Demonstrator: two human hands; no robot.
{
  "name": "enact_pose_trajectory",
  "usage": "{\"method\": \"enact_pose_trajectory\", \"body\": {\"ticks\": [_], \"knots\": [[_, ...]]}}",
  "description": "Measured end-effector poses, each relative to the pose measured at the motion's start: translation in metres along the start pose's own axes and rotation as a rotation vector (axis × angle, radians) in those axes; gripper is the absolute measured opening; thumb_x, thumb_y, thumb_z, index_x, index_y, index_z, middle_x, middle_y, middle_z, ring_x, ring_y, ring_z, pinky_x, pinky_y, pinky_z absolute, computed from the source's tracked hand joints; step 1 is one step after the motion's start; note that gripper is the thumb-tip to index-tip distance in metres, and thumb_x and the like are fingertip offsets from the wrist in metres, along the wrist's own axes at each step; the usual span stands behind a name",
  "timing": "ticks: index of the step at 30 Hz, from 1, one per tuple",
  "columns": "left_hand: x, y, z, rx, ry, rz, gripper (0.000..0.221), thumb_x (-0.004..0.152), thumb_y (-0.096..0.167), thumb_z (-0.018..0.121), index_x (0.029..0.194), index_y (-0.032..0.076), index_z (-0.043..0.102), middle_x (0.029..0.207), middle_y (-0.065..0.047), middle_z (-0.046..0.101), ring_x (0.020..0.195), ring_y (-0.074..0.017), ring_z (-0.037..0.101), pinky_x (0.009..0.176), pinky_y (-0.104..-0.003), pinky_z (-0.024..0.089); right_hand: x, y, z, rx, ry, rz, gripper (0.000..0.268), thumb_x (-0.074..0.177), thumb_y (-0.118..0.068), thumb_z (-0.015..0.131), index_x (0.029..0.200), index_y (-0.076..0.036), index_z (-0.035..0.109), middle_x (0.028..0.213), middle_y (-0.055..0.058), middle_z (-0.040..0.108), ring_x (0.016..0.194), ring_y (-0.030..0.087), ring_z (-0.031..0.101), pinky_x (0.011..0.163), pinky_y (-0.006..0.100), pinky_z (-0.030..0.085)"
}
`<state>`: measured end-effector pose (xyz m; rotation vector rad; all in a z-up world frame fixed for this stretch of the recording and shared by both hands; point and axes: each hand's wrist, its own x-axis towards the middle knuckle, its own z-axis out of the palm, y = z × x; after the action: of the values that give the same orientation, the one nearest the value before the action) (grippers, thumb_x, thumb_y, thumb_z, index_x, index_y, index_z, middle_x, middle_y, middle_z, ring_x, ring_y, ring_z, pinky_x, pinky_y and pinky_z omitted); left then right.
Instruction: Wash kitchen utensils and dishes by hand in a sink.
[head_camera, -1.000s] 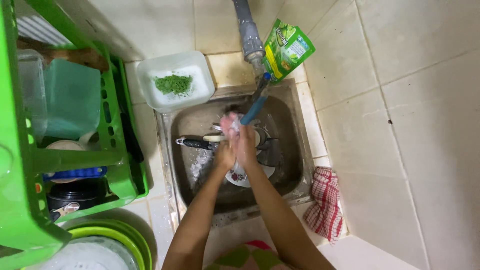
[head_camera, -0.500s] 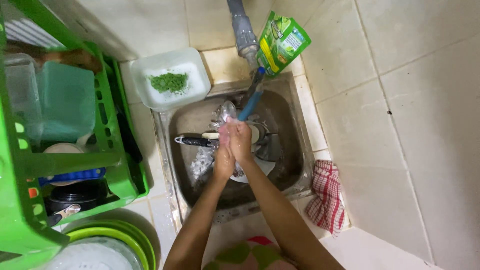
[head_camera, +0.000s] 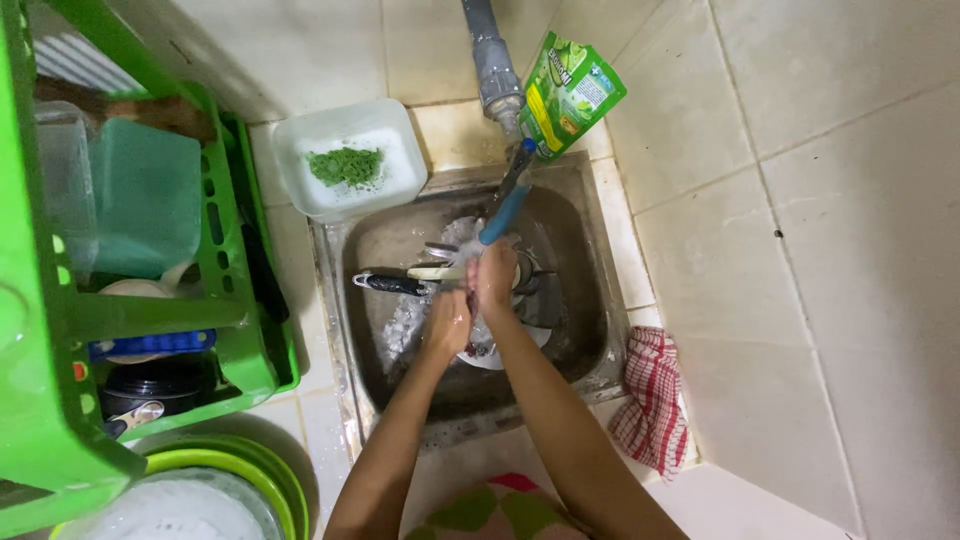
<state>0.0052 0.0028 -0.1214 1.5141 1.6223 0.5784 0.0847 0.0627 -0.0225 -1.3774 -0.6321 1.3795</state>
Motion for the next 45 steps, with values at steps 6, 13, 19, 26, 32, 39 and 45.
{"method": "enact_pose_trajectory", "body": {"ticks": [6,13,19,26,32,39,45], "knots": [[0.003,0.062,-0.036,-0.435,0.279,-0.185,0.074,0.111,0.051,0.026,0.099,-0.006,0.073,0.087,-0.032,0.071,0.079,-0.0423,0.068,0.07,-0.054,0.049,-0.04,-0.039,0.019,-0.158,-0.195,-0.381,0.017,0.104,-0.02,0.056,0.105,-0.004,0.062,0.089,0.003,0.065,0.078,0.011,0.061,0.071,0.028,0.051],[0.005,0.058,-0.038,-0.334,-0.046,-0.098,0.071,0.102,0.052,0.015,0.138,0.004,0.053,0.091,-0.027,0.069,0.072,-0.0382,0.068,0.063,-0.055,0.051,-0.012,0.001,-0.001,0.025,-0.08,-0.156,0.034,0.112,-0.025,0.051,0.109,0.005,0.064,0.09,0.014,0.07,0.075,0.019,0.068,0.069,0.033,0.056],[0.036,-0.024,0.04,-0.438,0.04,-0.103,0.075,0.119,0.045,0.02,0.114,-0.01,0.07,0.097,-0.033,0.077,0.082,-0.0391,0.076,0.072,-0.053,0.056,-0.023,-0.01,0.007,-0.089,-0.143,-0.137,0.033,0.103,-0.024,0.059,0.125,0.0,0.063,0.102,0.02,0.064,0.083,0.017,0.056,0.071,0.034,0.046],[0.048,-0.004,0.014,-0.152,-0.026,-0.138,0.065,0.11,0.045,0.02,0.154,0.003,0.043,0.119,-0.033,0.07,0.107,-0.0472,0.071,0.093,-0.052,0.054,-0.029,-0.036,0.016,-0.132,-0.315,-0.345,0.044,0.106,-0.039,0.055,0.124,0.001,0.058,0.118,0.014,0.067,0.086,0.016,0.066,0.077,0.031,0.052],[0.048,-0.037,0.045,-0.432,0.211,0.268,0.075,0.122,0.053,0.011,0.151,-0.014,0.029,0.146,-0.045,0.04,0.133,-0.0573,0.04,0.11,-0.055,0.031,0.019,0.012,-0.008,-0.503,-0.081,-0.293,0.041,0.101,-0.035,0.065,0.1,0.005,0.067,0.105,0.017,0.066,0.082,0.021,0.06,0.073,0.036,0.05],[0.037,-0.033,0.023,-0.621,0.018,0.053,0.061,0.117,0.042,0.037,0.095,-0.003,0.072,0.077,-0.019,0.073,0.067,-0.026,0.067,0.062,-0.04,0.054,0.006,-0.006,-0.002,-0.542,-0.295,-0.58,0.027,0.112,-0.023,0.047,0.121,-0.001,0.059,0.119,0.014,0.061,0.112,0.022,0.059,0.103,0.038,0.046],[0.007,0.052,-0.054,-1.089,-0.397,-0.182,0.026,0.102,0.024,0.042,0.092,0.01,0.062,0.069,-0.001,0.068,0.059,-0.0184,0.071,0.054,-0.036,0.061,0.011,-0.004,-0.012,-0.349,-0.155,-0.232,0.026,0.105,-0.022,0.055,0.105,0.002,0.067,0.102,0.031,0.076,0.078,0.025,0.076,0.072,0.041,0.061]]}}
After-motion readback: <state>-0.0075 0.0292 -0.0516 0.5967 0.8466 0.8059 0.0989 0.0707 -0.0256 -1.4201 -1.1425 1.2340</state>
